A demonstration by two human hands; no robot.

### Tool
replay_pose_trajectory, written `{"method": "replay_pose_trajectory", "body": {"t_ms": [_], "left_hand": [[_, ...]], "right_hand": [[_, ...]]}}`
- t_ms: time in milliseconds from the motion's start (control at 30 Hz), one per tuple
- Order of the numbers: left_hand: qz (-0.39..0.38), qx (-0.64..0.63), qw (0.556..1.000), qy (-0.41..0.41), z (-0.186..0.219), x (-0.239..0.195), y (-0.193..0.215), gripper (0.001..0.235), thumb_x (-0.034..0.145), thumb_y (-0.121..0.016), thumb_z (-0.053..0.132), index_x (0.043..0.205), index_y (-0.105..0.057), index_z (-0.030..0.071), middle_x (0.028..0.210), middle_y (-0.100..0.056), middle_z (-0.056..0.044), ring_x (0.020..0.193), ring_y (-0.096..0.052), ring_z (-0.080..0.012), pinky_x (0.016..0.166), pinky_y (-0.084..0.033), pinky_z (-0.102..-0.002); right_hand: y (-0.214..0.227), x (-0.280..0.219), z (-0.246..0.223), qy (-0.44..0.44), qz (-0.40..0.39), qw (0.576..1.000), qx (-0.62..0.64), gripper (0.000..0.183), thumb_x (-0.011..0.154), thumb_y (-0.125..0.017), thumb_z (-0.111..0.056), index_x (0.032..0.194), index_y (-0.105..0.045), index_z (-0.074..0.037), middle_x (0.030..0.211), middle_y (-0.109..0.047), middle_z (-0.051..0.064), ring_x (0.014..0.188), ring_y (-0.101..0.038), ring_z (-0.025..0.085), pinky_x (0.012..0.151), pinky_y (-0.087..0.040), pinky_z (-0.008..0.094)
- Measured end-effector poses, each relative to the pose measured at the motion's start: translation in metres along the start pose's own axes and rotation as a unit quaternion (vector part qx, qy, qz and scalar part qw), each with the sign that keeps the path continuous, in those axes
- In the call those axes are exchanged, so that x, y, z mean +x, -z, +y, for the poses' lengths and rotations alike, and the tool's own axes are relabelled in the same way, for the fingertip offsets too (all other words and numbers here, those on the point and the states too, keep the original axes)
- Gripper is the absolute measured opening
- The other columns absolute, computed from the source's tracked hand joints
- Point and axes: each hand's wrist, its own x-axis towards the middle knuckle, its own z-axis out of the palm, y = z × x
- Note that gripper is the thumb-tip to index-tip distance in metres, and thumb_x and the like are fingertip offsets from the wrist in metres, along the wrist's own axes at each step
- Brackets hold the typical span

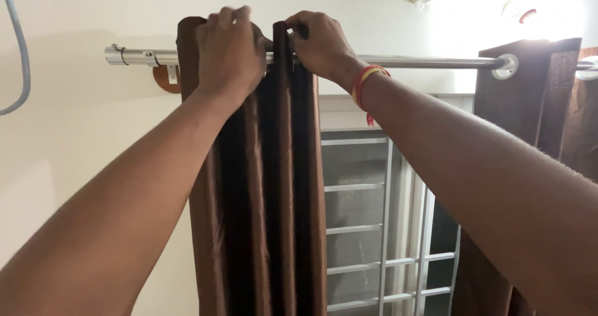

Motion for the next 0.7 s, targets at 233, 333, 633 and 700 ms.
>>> {"method": "replay_pose_trajectory", "body": {"t_ms": [233, 333, 633, 700], "left_hand": [[-0.047, -0.07, 0.989, 0.122, 0.007, -0.003, 0.018, 0.037, 0.098, -0.073, 0.025, 0.125, -0.063, 0.002, 0.114, -0.067, -0.013, 0.113, -0.063, -0.0286, 0.11, -0.034, -0.053], [-0.07, -0.066, 0.986, 0.139, 0.015, -0.003, 0.031, 0.033, 0.1, -0.072, 0.027, 0.123, -0.064, 0.005, 0.113, -0.068, -0.011, 0.115, -0.063, -0.0274, 0.112, -0.031, -0.054], [-0.016, -0.043, 0.994, 0.097, -0.015, -0.005, 0.017, 0.034, 0.093, -0.077, 0.023, 0.116, -0.064, 0.003, 0.114, -0.063, -0.014, 0.123, -0.054, -0.034, 0.106, -0.032, -0.057], [-0.026, -0.052, 0.993, 0.103, -0.022, -0.004, 0.011, 0.033, 0.094, -0.076, 0.02, 0.119, -0.063, 0.002, 0.117, -0.062, -0.014, 0.124, -0.055, -0.0333, 0.107, -0.035, -0.055]], "right_hand": [[-0.001, -0.006, -0.021, 0.019, 0.0, 1.0, -0.003, 0.03, 0.099, -0.062, -0.029, 0.113, -0.076, -0.007, 0.099, -0.079, 0.012, 0.09, -0.075, 0.025, 0.083, -0.057, 0.039], [-0.008, -0.003, -0.018, 0.092, 0.0, 0.996, -0.019, 0.028, 0.097, -0.068, -0.026, 0.112, -0.076, -0.004, 0.105, -0.078, 0.012, 0.093, -0.073, 0.027, 0.085, -0.056, 0.04], [-0.02, 0.009, -0.029, 0.073, -0.043, 0.995, -0.048, 0.035, 0.087, -0.068, -0.009, 0.122, -0.07, -0.003, 0.098, -0.076, 0.014, 0.091, -0.074, 0.026, 0.085, -0.058, 0.038], [-0.024, 0.01, -0.029, 0.082, -0.039, 0.995, -0.037, 0.034, 0.088, -0.068, -0.009, 0.121, -0.071, -0.004, 0.098, -0.077, 0.014, 0.091, -0.075, 0.026, 0.084, -0.058, 0.038]]}}
